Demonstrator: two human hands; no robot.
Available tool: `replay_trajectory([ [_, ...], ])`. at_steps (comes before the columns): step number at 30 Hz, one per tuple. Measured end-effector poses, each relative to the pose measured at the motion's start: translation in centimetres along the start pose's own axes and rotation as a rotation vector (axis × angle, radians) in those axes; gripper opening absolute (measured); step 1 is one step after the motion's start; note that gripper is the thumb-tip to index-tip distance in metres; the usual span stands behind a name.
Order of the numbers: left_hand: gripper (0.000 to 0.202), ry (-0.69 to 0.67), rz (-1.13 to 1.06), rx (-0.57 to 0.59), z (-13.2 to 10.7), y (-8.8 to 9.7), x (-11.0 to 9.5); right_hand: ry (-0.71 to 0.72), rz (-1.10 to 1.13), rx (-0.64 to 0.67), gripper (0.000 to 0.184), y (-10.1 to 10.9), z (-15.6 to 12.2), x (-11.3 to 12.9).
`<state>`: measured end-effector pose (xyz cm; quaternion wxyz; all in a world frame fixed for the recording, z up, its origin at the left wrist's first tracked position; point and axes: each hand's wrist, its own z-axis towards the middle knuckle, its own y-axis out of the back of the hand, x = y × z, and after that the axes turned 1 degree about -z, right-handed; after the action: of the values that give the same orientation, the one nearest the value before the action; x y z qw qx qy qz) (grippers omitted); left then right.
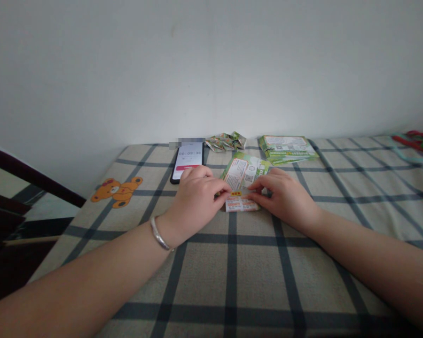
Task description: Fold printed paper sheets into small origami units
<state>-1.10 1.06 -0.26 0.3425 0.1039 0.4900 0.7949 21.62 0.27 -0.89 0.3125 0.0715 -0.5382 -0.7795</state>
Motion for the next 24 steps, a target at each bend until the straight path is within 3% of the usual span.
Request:
replay_trajectory([
  [9,0.009,-0.019,0.007,0.084,0.1,-0.2,0.0,-0.034,-0.004,0.024,0.015,-0.4,0.5,-0.5],
  [17,0.009,-0.077,-0.064,0.080,0.3,-0.5,0.4,-0.036,-0.043,0.024,0.016,-0.5,0.4,-0.6],
  [24,0.005,-0.014,-0.068,0.066,0.3,-1.1,0.8,-0.081,-0.029,0.044,0.017,-0.5,0.3,-0.4],
])
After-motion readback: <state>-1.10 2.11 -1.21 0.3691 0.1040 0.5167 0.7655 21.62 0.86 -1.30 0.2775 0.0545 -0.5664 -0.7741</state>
